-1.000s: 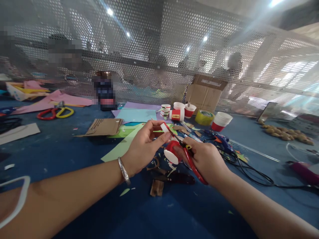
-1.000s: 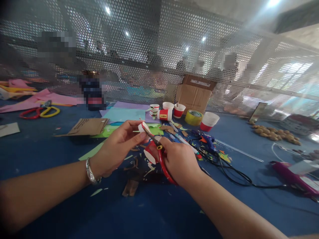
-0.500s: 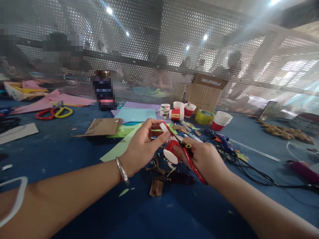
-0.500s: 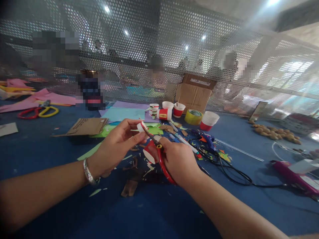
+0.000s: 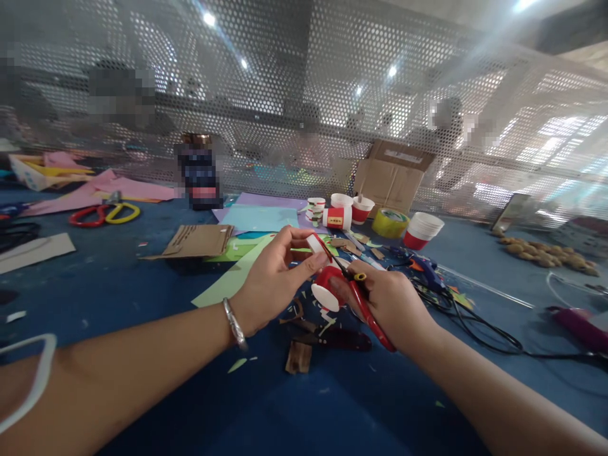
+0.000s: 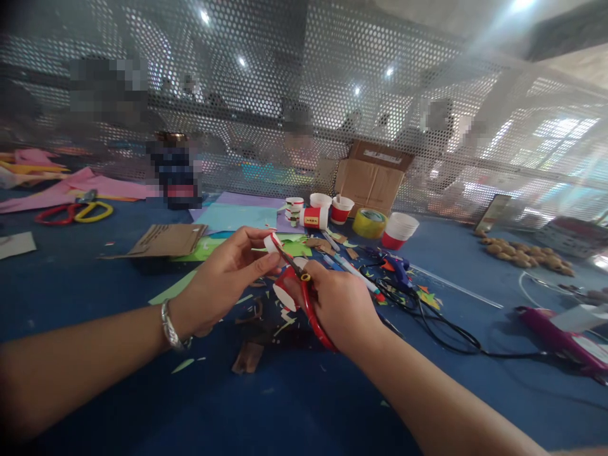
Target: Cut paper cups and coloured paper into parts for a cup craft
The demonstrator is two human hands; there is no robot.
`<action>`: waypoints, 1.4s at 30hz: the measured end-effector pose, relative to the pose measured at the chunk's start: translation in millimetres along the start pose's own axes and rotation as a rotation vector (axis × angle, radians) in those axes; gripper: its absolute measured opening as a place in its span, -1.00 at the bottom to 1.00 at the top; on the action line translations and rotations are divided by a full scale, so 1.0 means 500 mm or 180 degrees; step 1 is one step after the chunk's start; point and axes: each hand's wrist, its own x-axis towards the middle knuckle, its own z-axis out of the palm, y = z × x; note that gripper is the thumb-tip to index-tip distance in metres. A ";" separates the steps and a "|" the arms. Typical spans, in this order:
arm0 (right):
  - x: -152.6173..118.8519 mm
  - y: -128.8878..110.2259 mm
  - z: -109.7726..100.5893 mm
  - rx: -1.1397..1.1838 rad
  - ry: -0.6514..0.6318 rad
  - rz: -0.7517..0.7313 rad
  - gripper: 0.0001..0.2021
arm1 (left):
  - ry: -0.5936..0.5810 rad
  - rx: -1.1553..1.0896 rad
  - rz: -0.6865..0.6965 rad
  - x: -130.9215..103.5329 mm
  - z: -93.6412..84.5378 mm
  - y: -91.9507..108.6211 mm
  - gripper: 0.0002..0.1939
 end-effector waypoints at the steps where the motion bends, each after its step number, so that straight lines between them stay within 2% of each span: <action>1: 0.000 0.000 0.000 0.0015 -0.0028 0.0026 -0.71 | -0.0022 0.0017 0.0003 0.000 0.000 0.000 -0.63; 7: 0.000 0.005 0.005 0.0004 -0.0232 0.0112 -0.72 | -0.0064 0.0244 -0.0001 -0.001 -0.003 -0.003 -0.63; 13: 0.000 0.010 0.005 0.0023 -0.0267 0.0094 -0.70 | 0.0090 0.0271 0.0141 -0.005 0.001 -0.005 -0.63; 18: -0.001 -0.004 -0.009 0.0052 -0.0123 0.0042 -0.70 | 0.0188 -0.0440 -0.0121 -0.005 0.011 0.010 -0.69; 23: 0.000 -0.005 -0.010 -0.0263 0.0245 -0.0113 -0.60 | 0.0226 -0.1060 -0.0454 0.003 0.011 0.019 -0.74; 28: 0.001 0.001 -0.007 -0.0445 0.0295 -0.0145 -0.58 | 0.0178 -0.0857 -0.0284 0.008 0.003 0.005 -0.73; 37: -0.002 0.001 -0.008 -0.0351 0.0251 -0.0098 -0.63 | 0.0086 -0.0720 -0.0490 0.000 0.006 0.006 -0.69; 42: -0.002 -0.003 -0.008 -0.0391 0.0201 -0.0101 -0.63 | 0.0022 -0.0694 -0.0433 -0.004 0.007 0.006 -0.70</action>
